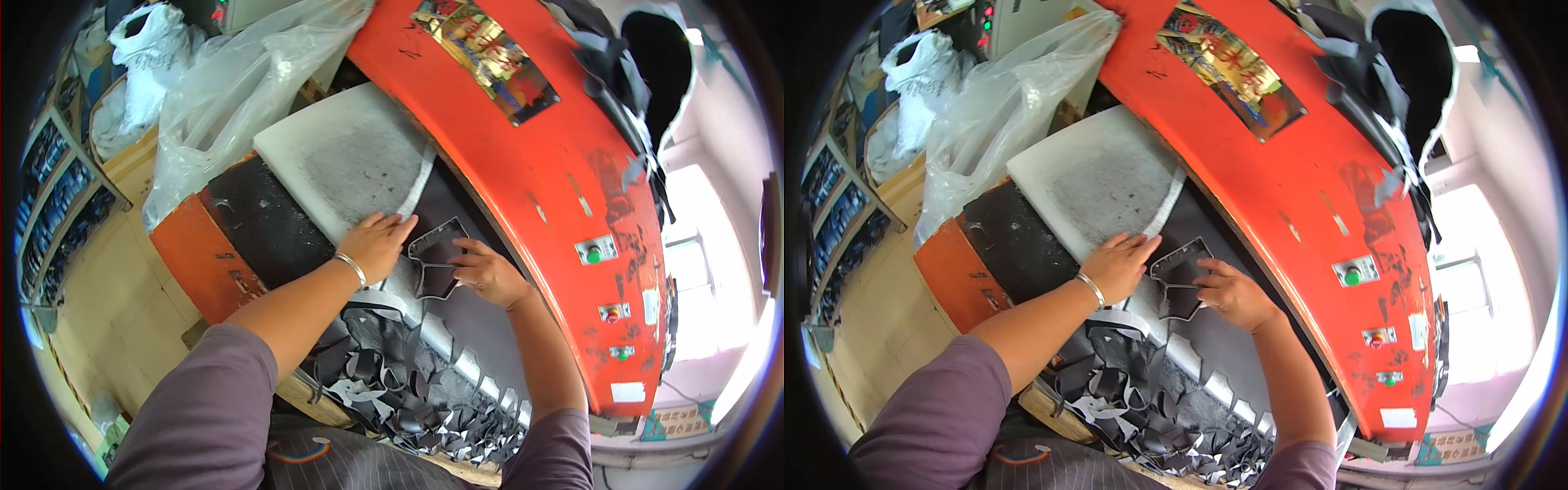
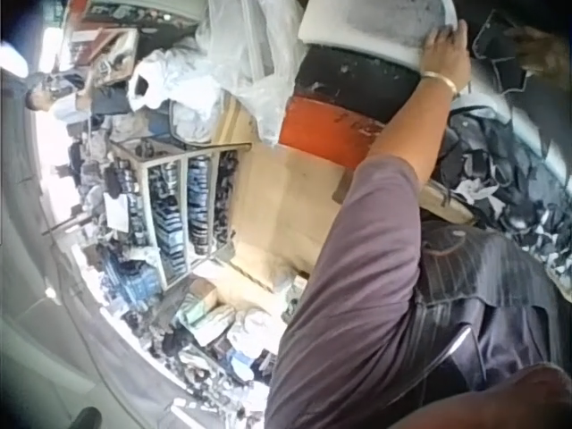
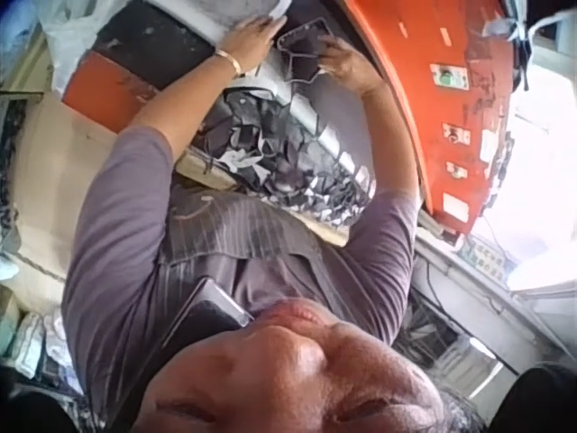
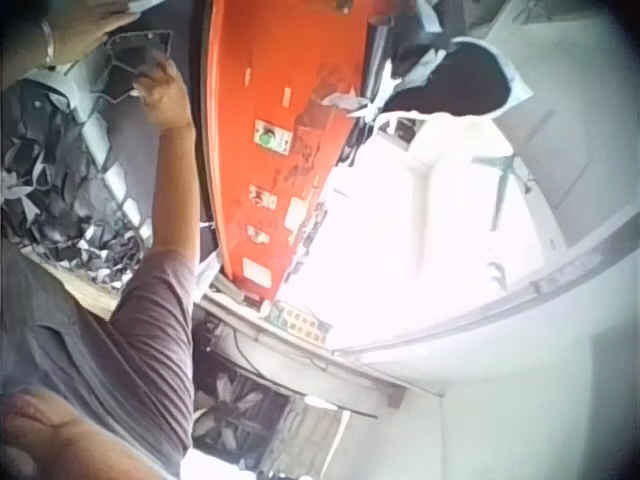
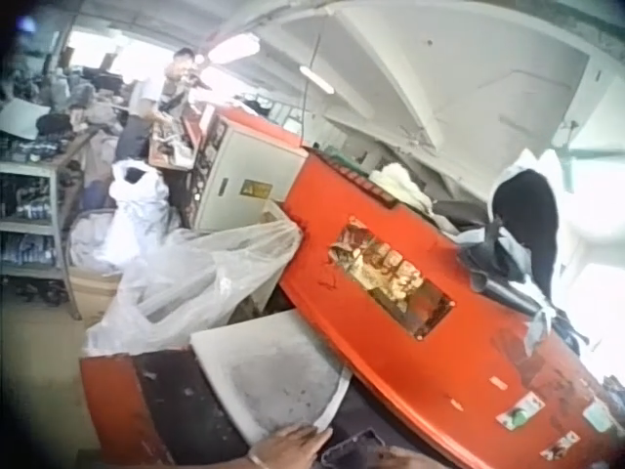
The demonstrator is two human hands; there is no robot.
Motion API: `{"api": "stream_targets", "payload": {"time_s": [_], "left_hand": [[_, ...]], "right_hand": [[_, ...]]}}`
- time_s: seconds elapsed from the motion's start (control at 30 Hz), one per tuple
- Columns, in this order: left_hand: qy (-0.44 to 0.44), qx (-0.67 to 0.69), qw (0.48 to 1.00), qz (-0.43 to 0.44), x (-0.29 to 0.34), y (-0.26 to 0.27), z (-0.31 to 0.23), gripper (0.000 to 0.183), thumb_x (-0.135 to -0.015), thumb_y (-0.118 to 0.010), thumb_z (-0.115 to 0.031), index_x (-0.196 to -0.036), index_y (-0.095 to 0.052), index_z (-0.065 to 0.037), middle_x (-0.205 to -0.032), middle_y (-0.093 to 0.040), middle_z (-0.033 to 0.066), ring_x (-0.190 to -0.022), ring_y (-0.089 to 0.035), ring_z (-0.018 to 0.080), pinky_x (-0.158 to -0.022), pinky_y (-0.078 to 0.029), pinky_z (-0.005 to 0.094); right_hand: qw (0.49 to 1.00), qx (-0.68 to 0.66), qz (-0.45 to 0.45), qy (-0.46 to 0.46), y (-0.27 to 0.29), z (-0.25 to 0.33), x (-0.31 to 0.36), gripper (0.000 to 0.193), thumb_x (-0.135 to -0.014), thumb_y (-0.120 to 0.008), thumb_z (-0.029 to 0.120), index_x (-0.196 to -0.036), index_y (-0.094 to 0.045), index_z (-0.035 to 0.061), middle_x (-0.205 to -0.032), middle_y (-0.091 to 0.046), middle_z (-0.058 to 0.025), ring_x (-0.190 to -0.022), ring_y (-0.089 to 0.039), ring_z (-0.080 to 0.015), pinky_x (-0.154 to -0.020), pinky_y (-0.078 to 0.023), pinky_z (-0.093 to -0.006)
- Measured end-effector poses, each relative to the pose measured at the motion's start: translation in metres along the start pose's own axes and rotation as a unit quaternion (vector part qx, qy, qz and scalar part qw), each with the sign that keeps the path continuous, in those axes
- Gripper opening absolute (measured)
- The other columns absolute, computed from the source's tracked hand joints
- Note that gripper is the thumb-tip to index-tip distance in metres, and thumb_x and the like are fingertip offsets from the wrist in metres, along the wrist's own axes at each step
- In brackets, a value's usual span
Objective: Cutting out shoe upper components from leather sheets using a hydraulic clicker press and a metal die.
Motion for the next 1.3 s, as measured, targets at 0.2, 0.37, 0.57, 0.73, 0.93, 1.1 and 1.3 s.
{"api": "stream_targets", "payload": {"time_s": [0.2, 0.37, 0.57, 0.73, 0.93, 1.1, 1.3], "left_hand": [[-0.021, -0.005, 1.0, -0.014, 0.004, -0.005, -0.003, 0.056, -0.091, -0.051, -0.016, -0.143, -0.032, -0.003, -0.133, -0.053, 0.016, -0.128, -0.046, 0.0232, -0.112, -0.026, 0.0394], [-0.027, 0.005, 1.0, -0.009, -0.002, -0.004, -0.004, 0.06, -0.09, -0.051, -0.015, -0.144, -0.029, -0.002, -0.134, -0.052, 0.016, -0.128, -0.046, 0.023, -0.113, -0.025, 0.0394], [0.02, 0.029, 0.999, 0.014, -0.006, 0.002, 0.01, 0.065, -0.087, -0.05, -0.009, -0.145, -0.023, 0.001, -0.135, -0.051, 0.0163, -0.128, -0.046, 0.0245, -0.113, -0.025, 0.039], [0.012, 0.073, 0.997, -0.004, -0.006, 0.0, 0.009, 0.064, -0.086, -0.048, -0.005, -0.145, -0.022, 0.003, -0.135, -0.053, 0.0126, -0.125, -0.048, 0.0245, -0.112, -0.027, 0.0399], [0.01, 0.123, 0.992, -0.004, -0.005, 0.007, 0.014, 0.062, -0.084, -0.047, -0.003, -0.141, -0.027, 0.004, -0.125, -0.061, 0.0099, -0.121, -0.051, 0.0236, -0.111, -0.029, 0.0395], [0.0, 0.138, 0.99, -0.023, -0.006, 0.007, 0.007, 0.06, -0.082, -0.048, -0.003, -0.139, -0.031, 0.003, -0.12, -0.064, 0.0089, -0.119, -0.053, 0.0239, -0.11, -0.031, 0.0405], [-0.002, 0.116, 0.992, -0.049, -0.001, 0.005, 0.011, 0.061, -0.081, -0.05, -0.002, -0.139, -0.031, 0.003, -0.119, -0.064, 0.0087, -0.118, -0.054, 0.0238, -0.11, -0.031, 0.041]], "right_hand": [[0.987, 0.158, 0.018, -0.027, -0.002, -0.026, -0.014, 0.016, -0.072, -0.063, 0.007, -0.086, -0.071, 0.01, -0.132, -0.054, -0.0077, -0.125, -0.048, -0.0293, -0.1, -0.042, -0.0453], [0.96, 0.144, -0.11, -0.213, -0.048, -0.011, 0.019, 0.038, -0.073, -0.062, 0.001, -0.109, -0.068, 0.0122, -0.135, -0.051, -0.0162, -0.126, -0.047, -0.0342, -0.104, -0.037, -0.0436], [0.806, -0.199, -0.3, -0.471, -0.091, 0.021, 0.034, 0.079, -0.08, -0.071, 0.029, -0.144, -0.032, 0.0028, -0.14, -0.046, -0.0193, -0.134, -0.038, -0.032, -0.112, -0.022, -0.0448], [0.827, -0.098, -0.26, -0.489, -0.082, 0.023, 0.02, 0.067, -0.078, -0.072, 0.03, -0.134, -0.046, 0.0036, -0.134, -0.051, -0.0208, -0.133, -0.039, -0.0333, -0.111, -0.022, -0.0467], [0.842, -0.086, -0.27, -0.459, -0.083, 0.024, 0.015, 0.062, -0.079, -0.07, 0.025, -0.132, -0.048, 0.0025, -0.131, -0.052, -0.0242, -0.131, -0.041, -0.0359, -0.11, -0.024, -0.0478], [0.856, -0.052, -0.267, -0.441, -0.081, 0.024, 0.02, 0.066, -0.079, -0.068, 0.022, -0.136, -0.042, 0.0003, -0.129, -0.051, -0.0254, -0.129, -0.043, -0.0362, -0.11, -0.025, -0.0488], [0.829, -0.088, -0.264, -0.485, -0.089, 0.022, 0.019, 0.081, -0.077, -0.068, 0.021, -0.143, -0.028, -0.0019, -0.131, -0.05, -0.0244, -0.121, -0.047, -0.0402, -0.109, -0.028, -0.0475]]}}
Point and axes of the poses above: each hand's wrist, its own x-axis away from the middle knuckle, its own y-axis out of the back of the hand, z = x × y, the point moved 6 cm from there along -x, towards the middle knuckle
